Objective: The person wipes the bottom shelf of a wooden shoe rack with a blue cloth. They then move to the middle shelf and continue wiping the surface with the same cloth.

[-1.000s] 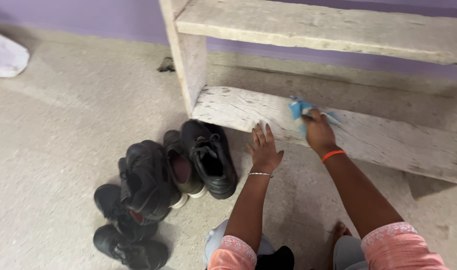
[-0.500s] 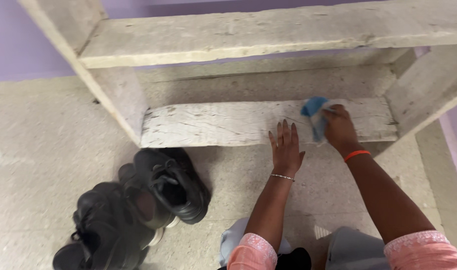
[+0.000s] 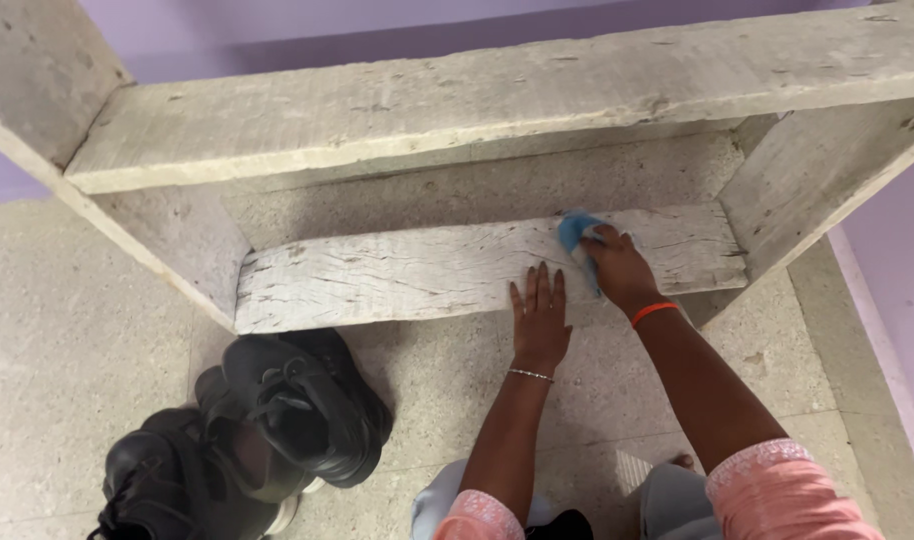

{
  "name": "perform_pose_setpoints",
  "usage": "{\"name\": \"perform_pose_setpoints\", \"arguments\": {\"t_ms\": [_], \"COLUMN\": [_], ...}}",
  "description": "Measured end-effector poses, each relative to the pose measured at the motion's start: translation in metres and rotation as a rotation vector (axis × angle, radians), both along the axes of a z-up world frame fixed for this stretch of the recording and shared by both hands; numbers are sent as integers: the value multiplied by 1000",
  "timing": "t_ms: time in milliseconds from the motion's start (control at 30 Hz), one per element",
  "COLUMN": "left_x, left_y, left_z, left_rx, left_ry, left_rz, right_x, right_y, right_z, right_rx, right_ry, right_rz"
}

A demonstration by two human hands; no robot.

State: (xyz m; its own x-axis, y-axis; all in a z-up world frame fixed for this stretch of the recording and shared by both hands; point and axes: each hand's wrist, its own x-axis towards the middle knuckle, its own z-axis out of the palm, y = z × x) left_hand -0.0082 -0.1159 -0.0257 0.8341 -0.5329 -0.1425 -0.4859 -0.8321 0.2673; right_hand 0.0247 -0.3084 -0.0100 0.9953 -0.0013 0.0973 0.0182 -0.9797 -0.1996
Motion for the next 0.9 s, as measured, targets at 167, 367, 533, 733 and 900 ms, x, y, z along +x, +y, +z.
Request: {"name": "perform_pose_setpoints", "arguments": {"t_ms": [167,367,533,733,900], "left_x": [-1,-2,-3,-5,-5], "left_y": [5,9,9,11,18], "left_z": [6,8,7,7,8], "left_rx": [-15,-58,-70,-88,-120], "left_ry": [44,23,23,29,36], "left_rz": [-12,-15,-11,6,71], "right_x": [-1,-23,-41,-28,-6], "right_y": [-51,-128,-135,-97,-16], "right_z": [-13,-26,-19,7,11], "right_rx": [-65,-254,-156,196,271], "right_ry": [-20,-75,-12,140,204], "right_rz": [-201,-453,-514,-483,-123]}}
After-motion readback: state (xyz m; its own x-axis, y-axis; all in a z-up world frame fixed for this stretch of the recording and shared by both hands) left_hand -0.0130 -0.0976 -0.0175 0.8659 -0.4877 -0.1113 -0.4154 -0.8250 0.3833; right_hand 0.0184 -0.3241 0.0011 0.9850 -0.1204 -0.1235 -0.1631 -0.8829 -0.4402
